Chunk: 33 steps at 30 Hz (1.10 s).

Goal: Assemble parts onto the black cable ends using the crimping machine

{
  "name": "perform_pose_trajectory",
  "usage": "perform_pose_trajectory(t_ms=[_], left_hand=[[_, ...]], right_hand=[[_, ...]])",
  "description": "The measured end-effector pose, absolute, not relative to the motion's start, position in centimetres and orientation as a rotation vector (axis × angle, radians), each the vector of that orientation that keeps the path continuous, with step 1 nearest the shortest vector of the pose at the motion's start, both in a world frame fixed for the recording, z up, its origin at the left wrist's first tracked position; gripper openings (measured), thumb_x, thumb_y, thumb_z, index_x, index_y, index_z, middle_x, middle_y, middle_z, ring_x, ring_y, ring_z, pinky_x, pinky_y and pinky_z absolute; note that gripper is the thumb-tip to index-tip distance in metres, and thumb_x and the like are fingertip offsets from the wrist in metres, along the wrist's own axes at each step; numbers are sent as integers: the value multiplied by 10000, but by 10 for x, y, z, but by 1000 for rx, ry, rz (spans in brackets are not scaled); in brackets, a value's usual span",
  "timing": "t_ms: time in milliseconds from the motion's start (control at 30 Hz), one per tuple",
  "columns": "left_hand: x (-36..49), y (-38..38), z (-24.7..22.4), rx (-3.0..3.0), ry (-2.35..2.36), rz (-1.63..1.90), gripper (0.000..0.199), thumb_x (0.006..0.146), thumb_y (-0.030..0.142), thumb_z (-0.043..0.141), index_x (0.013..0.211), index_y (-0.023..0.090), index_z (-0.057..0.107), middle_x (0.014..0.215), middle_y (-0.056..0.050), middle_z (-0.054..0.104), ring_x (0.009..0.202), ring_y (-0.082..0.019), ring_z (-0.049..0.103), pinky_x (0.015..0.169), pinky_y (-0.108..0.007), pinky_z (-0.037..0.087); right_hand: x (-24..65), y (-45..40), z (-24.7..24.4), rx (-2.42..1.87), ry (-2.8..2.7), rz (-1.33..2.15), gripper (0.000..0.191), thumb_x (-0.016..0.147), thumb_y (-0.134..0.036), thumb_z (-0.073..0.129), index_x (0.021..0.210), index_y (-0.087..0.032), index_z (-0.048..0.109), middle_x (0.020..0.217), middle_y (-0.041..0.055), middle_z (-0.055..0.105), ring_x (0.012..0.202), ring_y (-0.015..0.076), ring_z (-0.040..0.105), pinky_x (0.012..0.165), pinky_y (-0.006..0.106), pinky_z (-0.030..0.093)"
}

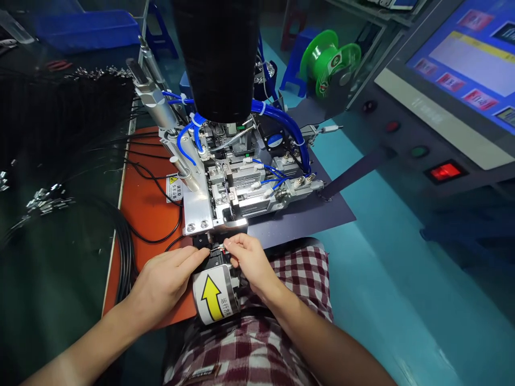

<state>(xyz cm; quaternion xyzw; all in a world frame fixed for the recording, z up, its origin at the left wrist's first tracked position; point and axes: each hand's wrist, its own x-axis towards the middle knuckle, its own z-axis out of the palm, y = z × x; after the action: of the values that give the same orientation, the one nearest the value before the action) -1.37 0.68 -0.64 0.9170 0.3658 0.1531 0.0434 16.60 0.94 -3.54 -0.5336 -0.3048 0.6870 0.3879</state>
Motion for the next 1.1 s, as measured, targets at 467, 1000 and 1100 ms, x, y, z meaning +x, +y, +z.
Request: perform_pose_trajectory(t_ms=[467, 1000, 1100], left_hand=[[-12, 6, -3, 2842, 1140, 380, 227, 884, 71, 383, 1000, 77, 578, 749, -66, 626, 635, -198, 600, 533, -306, 491], [-14, 6, -7, 2868, 1138, 426, 270, 904, 84, 337, 1019, 74, 581, 756, -73, 627, 629, -189, 588, 526, -293, 480], [-15, 6, -7, 2878, 1136, 426, 270, 906, 85, 340, 1029, 71, 580, 764, -79, 629, 635, -185, 587, 533, -286, 479]], right_hand=[[169, -11, -23, -1626, -1602, 918, 134, 849, -235, 524, 737, -185, 578, 663, -4, 539, 589, 132, 489, 585, 258, 370], [182, 3, -45, -1417, -1393, 1398, 170, 875, -298, 488, 748, -187, 513, 648, -19, 496, 573, 127, 455, 543, 248, 360], [182, 4, -50, -1392, -1181, 1566, 222, 871, -361, 484, 740, -184, 505, 577, -44, 451, 495, 110, 429, 498, 243, 339]])
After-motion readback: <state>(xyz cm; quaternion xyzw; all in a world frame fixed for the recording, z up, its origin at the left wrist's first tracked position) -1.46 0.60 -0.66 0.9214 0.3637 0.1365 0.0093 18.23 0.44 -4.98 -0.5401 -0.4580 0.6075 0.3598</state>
